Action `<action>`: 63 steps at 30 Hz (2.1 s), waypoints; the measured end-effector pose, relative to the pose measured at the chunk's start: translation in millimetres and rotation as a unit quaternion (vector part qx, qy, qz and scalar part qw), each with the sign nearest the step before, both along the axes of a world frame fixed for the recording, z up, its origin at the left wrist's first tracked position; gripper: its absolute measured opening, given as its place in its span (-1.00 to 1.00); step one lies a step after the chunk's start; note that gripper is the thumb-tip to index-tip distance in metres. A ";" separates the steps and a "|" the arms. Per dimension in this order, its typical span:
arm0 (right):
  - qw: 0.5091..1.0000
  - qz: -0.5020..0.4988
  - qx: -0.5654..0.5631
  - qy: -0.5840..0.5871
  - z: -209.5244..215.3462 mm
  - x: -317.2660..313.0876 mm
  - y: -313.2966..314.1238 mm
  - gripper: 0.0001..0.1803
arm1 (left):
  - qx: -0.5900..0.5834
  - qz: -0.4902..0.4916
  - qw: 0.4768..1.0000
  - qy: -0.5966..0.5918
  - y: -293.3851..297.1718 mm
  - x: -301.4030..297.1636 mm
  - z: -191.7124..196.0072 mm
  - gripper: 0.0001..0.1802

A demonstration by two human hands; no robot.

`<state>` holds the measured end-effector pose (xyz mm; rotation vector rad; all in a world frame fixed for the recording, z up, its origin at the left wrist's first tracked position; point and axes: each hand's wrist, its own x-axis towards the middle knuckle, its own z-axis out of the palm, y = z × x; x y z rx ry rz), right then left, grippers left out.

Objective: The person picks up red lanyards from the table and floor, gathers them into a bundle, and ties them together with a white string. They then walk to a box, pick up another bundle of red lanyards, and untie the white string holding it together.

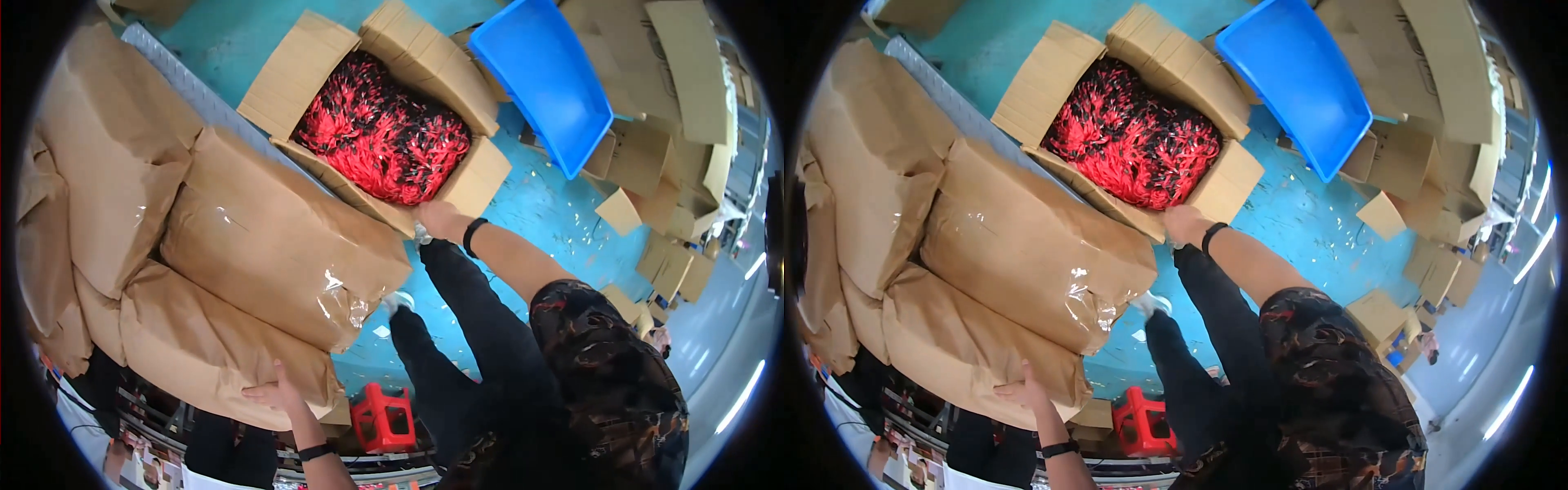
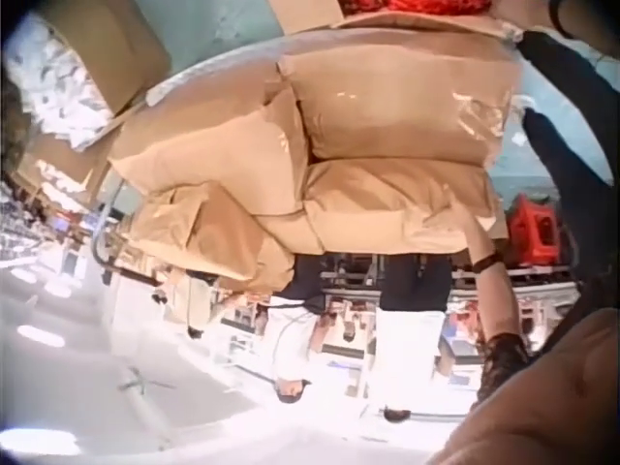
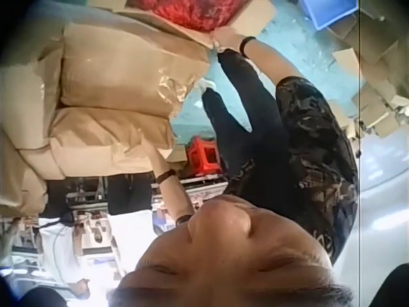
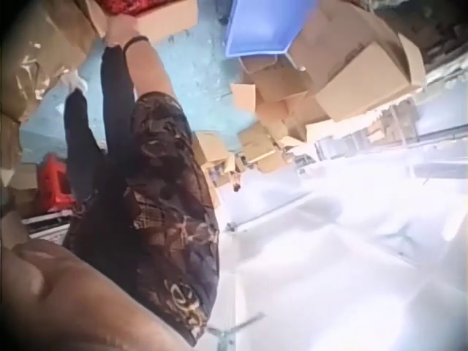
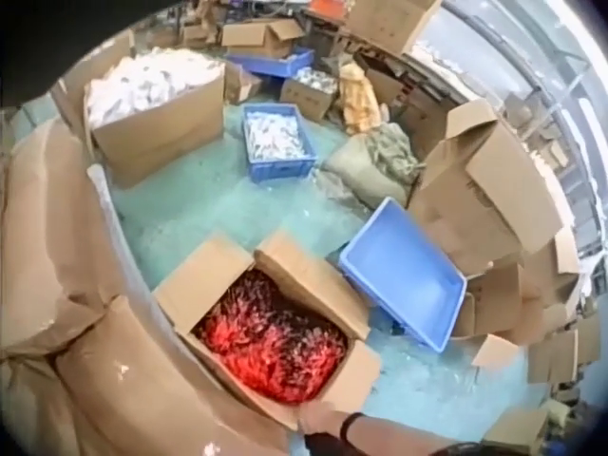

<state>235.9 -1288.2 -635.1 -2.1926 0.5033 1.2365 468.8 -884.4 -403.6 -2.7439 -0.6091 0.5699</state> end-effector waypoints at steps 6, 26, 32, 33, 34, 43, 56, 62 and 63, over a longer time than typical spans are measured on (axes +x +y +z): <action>0.995 0.029 0.094 -0.032 -48.0 23.2 -32.7 -0.31 | 0.036 -0.058 0.995 -0.075 24.2 -12.7 -16.0 0.35; 0.876 0.346 -0.027 -0.335 -78.4 30.0 -17.6 -0.85 | 0.031 -0.116 0.984 -0.132 6.2 -21.2 -23.6 0.14; 0.875 0.350 -0.266 -0.203 -91.7 37.7 -14.1 -0.65 | 0.049 -0.108 0.984 -0.130 0.0 -16.4 -18.5 0.15; 0.876 0.346 -0.260 -0.214 -91.1 38.2 -23.3 -0.61 | 0.054 -0.106 0.985 -0.126 -1.5 -16.2 -17.6 0.15; 0.875 0.347 -0.260 -0.216 -91.3 41.8 -29.3 -0.61 | 0.058 -0.104 0.985 -0.124 -3.3 -15.5 -17.2 0.15; 0.937 0.020 -0.198 -0.287 34.8 40.0 -119.6 -0.56 | 0.066 -0.134 0.978 -0.146 -4.1 -20.2 -20.5 0.18; 0.750 -0.104 -0.296 -0.582 435.4 36.6 -126.9 -0.52 | -0.064 -0.071 0.993 0.069 24.0 22.4 27.2 0.29; 0.724 -0.219 -0.218 -0.616 532.6 78.6 -88.1 -0.59 | -0.473 0.002 0.881 -0.017 65.4 20.3 97.1 -0.22; 0.732 -0.195 -0.256 -0.600 552.7 80.7 -77.3 -0.61 | -0.502 -0.038 0.862 -0.059 58.5 5.3 109.4 -0.29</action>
